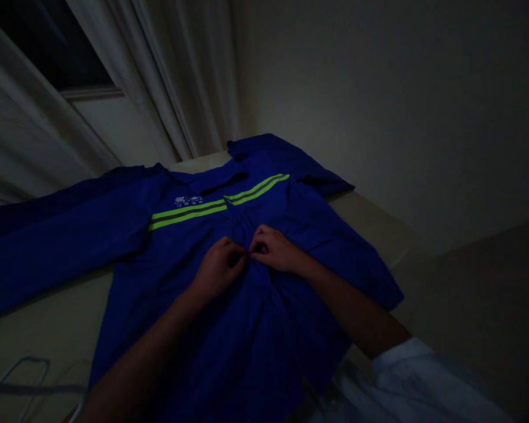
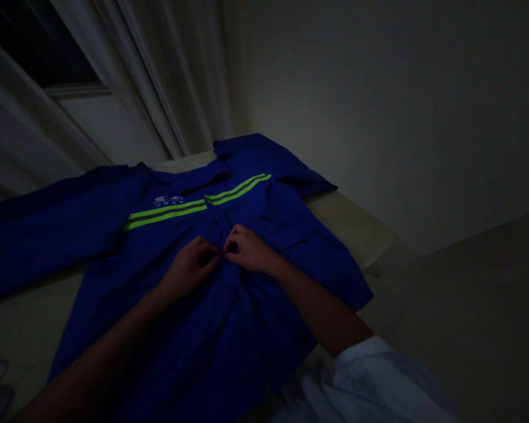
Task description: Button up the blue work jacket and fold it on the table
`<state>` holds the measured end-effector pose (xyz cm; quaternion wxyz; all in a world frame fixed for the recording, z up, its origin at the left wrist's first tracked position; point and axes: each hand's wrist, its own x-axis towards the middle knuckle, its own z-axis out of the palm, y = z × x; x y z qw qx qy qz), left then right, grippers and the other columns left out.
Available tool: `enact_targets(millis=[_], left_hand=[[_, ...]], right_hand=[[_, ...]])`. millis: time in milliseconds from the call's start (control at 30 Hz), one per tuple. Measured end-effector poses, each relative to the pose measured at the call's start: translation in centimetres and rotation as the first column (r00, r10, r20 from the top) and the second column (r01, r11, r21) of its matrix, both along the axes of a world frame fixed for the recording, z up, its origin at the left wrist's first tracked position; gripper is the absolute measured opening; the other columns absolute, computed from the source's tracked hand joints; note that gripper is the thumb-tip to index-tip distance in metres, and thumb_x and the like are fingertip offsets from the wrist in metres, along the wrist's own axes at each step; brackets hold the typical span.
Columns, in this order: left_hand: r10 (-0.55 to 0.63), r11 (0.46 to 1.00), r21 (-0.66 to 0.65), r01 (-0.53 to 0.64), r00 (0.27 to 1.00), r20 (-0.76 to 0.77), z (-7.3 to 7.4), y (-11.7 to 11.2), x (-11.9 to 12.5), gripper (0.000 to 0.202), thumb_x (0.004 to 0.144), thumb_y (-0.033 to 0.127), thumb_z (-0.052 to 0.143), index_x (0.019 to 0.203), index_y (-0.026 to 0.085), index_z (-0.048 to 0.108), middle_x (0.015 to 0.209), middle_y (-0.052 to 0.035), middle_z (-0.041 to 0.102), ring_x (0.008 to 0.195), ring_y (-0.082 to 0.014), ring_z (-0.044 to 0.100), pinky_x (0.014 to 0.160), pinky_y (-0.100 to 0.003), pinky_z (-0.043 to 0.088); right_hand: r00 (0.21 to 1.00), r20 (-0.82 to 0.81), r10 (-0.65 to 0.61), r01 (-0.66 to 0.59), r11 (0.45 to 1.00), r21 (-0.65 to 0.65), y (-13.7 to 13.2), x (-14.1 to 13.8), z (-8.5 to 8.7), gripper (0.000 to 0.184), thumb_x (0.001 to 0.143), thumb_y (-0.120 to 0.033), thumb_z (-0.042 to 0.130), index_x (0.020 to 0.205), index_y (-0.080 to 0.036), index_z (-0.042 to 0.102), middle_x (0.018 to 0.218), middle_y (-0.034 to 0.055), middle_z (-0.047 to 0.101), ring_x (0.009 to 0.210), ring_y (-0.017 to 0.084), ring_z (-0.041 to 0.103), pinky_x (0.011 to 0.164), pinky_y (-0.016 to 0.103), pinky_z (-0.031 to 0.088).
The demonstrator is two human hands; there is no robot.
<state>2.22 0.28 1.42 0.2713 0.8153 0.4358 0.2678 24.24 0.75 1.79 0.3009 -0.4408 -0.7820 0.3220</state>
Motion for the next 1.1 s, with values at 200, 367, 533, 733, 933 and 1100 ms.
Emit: enact_targets(millis=[200, 367, 533, 733, 933, 1100], left_hand=[[-0.023, 0.989, -0.144, 0.021, 1.0, -0.008, -0.3, 0.8, -0.4, 0.014, 0.09, 0.032, 0.065, 0.09, 0.021, 0.074, 0.087, -0.0031, 0.064, 0.074, -0.0184, 0.061, 0.068, -0.033, 0.047], [0.001, 0.999, -0.045, -0.004, 0.997, -0.083, -0.3, 0.5, 0.1, 0.012, 0.089, 0.031, 0.065, 0.095, 0.021, 0.07, 0.092, -0.0043, 0.064, 0.086, -0.0226, 0.063, 0.076, -0.036, 0.048], [0.005, 1.0, 0.022, -0.005, 1.0, -0.031, 0.0, 0.1, 0.4, 0.014, 0.093, 0.035, 0.064, 0.098, 0.022, 0.065, 0.095, -0.0042, 0.064, 0.091, -0.0237, 0.062, 0.079, -0.037, 0.047], [0.017, 0.999, -0.045, -0.02, 0.997, -0.069, -0.1, 0.4, 0.3, 0.009, 0.091, 0.03, 0.067, 0.096, 0.022, 0.065, 0.089, -0.0034, 0.067, 0.085, -0.0236, 0.063, 0.072, -0.035, 0.046], [0.032, 0.999, -0.037, -0.036, 0.994, -0.105, 0.3, 0.4, 0.5, 0.01, 0.089, 0.025, 0.069, 0.098, 0.022, 0.067, 0.094, -0.0041, 0.067, 0.091, -0.0246, 0.064, 0.077, -0.036, 0.048], [0.05, 0.998, 0.047, -0.042, 0.983, -0.175, 0.6, -0.1, 0.7, 0.011, 0.087, 0.023, 0.073, 0.097, 0.021, 0.067, 0.097, -0.005, 0.063, 0.095, -0.0266, 0.062, 0.083, -0.039, 0.049]], right_hand=[[1.0, 0.019, -0.013, 0.012, 1.0, 0.022, 0.0, -0.5, -0.3, 0.012, 0.08, -0.007, 0.078, 0.085, -0.018, 0.075, 0.094, 0.0009, 0.058, 0.077, 0.012, 0.057, 0.075, 0.026, 0.047], [1.0, 0.0, -0.013, 0.013, 1.0, 0.018, 0.1, -0.6, -0.5, 0.015, 0.078, -0.006, 0.079, 0.087, -0.018, 0.075, 0.095, 0.0004, 0.058, 0.078, 0.012, 0.056, 0.075, 0.026, 0.046], [0.995, -0.075, -0.073, 0.072, 0.997, -0.006, 0.4, -0.6, -0.3, 0.01, 0.08, -0.008, 0.078, 0.083, -0.017, 0.075, 0.092, -0.0001, 0.058, 0.077, 0.011, 0.055, 0.075, 0.026, 0.045], [0.992, -0.103, -0.078, 0.077, 0.997, -0.019, 0.4, -0.7, -0.7, 0.009, 0.08, -0.009, 0.078, 0.082, -0.017, 0.074, 0.095, 0.0002, 0.057, 0.077, 0.011, 0.054, 0.074, 0.025, 0.045], [0.985, -0.13, -0.113, 0.108, 0.993, -0.044, 0.2, -1.0, -0.6, 0.007, 0.081, -0.01, 0.076, 0.081, -0.017, 0.074, 0.096, 0.0002, 0.057, 0.077, 0.01, 0.053, 0.073, 0.025, 0.044], [0.984, -0.133, -0.122, 0.109, 0.989, -0.102, 0.3, -1.1, -0.5, 0.007, 0.08, -0.01, 0.077, 0.079, -0.017, 0.074, 0.094, -0.0004, 0.057, 0.076, 0.01, 0.052, 0.071, 0.024, 0.043]])
